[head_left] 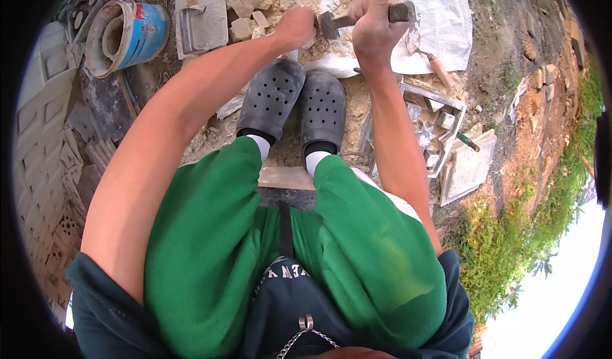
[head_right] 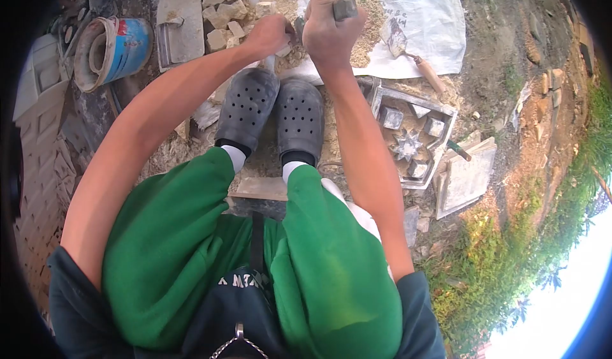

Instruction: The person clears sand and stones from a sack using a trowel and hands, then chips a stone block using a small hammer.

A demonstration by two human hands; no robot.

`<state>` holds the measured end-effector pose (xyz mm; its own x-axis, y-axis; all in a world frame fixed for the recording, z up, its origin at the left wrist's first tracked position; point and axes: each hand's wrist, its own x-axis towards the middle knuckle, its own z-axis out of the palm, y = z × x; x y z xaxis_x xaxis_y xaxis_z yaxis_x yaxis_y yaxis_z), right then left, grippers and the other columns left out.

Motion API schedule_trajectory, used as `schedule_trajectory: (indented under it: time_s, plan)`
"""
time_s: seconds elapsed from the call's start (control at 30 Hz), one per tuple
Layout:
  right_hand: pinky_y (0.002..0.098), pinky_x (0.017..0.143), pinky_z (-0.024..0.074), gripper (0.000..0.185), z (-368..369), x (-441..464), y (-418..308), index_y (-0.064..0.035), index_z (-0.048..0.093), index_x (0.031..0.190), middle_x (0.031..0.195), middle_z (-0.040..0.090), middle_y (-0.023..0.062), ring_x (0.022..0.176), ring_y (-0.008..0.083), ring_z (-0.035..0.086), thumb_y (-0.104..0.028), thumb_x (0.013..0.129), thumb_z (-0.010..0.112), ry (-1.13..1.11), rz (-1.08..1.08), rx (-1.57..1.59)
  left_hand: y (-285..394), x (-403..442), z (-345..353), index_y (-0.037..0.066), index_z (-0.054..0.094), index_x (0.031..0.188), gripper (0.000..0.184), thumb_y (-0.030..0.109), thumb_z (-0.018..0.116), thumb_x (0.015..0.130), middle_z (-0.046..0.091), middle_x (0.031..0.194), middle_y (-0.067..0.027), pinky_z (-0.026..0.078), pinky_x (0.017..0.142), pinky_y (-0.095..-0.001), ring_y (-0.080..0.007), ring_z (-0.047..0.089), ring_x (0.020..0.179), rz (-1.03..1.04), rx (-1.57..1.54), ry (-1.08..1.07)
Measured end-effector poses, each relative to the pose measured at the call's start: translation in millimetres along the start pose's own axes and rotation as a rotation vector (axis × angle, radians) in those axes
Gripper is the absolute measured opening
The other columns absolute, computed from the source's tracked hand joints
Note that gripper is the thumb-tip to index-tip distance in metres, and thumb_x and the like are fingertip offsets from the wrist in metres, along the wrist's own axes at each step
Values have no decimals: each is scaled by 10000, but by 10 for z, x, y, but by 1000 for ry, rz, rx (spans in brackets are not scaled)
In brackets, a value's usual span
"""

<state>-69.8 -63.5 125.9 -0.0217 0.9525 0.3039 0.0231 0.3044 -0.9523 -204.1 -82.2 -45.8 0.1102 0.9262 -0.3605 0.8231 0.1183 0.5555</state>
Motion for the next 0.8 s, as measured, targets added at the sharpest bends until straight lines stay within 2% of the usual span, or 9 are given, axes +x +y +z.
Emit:
schedule_trajectory:
  time_s: [0.03,0.13,0.23,0.3,0.43,0.53,0.57,0.67,0.8]
  plan:
    - [293,483,301,442,-17,64,55,-66,424,603,550,417,1,505,93,389,-209,1021,454,-56,-121,-62,-22,30,12,50,764,899,174,161,710,777,718,862,-193,537,784,-422,-349,696,818,9,22,-24]
    - [294,489,304,445,-11,47,-111,-65,425,601,541,414,-3,505,96,382,-205,1022,451,36,93,131,-3,32,22,46,767,903,180,154,702,774,716,872,-204,539,790,-422,-356,695,825,-24,-9,3]
    - [294,488,301,446,-46,50,-102,-67,420,595,542,409,-7,504,96,375,-197,1021,453,33,-13,246,21,28,-19,49,772,901,179,146,694,772,710,876,-217,540,799,-428,-364,694,830,-54,12,-19]
    - [293,490,301,439,3,-2,-67,-68,424,601,553,406,-8,505,98,377,-194,1020,456,72,72,190,7,15,-16,45,770,892,174,138,684,772,706,869,-223,539,797,-434,-370,693,829,-34,24,-24]
    - [298,488,303,435,66,112,-63,-69,440,602,548,408,-3,506,99,390,-185,1021,461,-1,-27,-28,-6,34,7,35,765,886,179,114,655,769,693,863,-245,535,800,-447,-387,687,840,-2,32,-35]
    - [307,511,319,402,63,54,-221,-59,423,598,542,417,22,515,120,407,-139,991,453,101,202,114,27,-18,-23,-71,701,800,179,73,606,749,661,834,-309,540,773,-499,-446,674,826,59,-42,15]
    - [307,511,319,402,72,58,-203,-59,423,598,542,417,22,515,120,407,-139,991,453,99,202,114,39,-34,-54,-71,701,800,179,73,606,749,661,834,-309,540,773,-499,-446,674,826,57,-43,16]
    - [314,511,320,414,101,26,68,-45,420,590,526,417,42,490,153,407,-147,990,452,66,-158,-118,8,-22,-13,-68,701,797,194,93,598,765,660,832,-309,538,763,-503,-451,669,819,66,-62,-6]
    - [317,504,314,409,49,113,-69,-46,403,596,526,418,41,484,142,395,-139,993,428,-3,17,-30,-1,-18,30,-11,732,845,183,97,606,766,677,848,-276,537,772,-477,-420,678,821,27,-19,7]
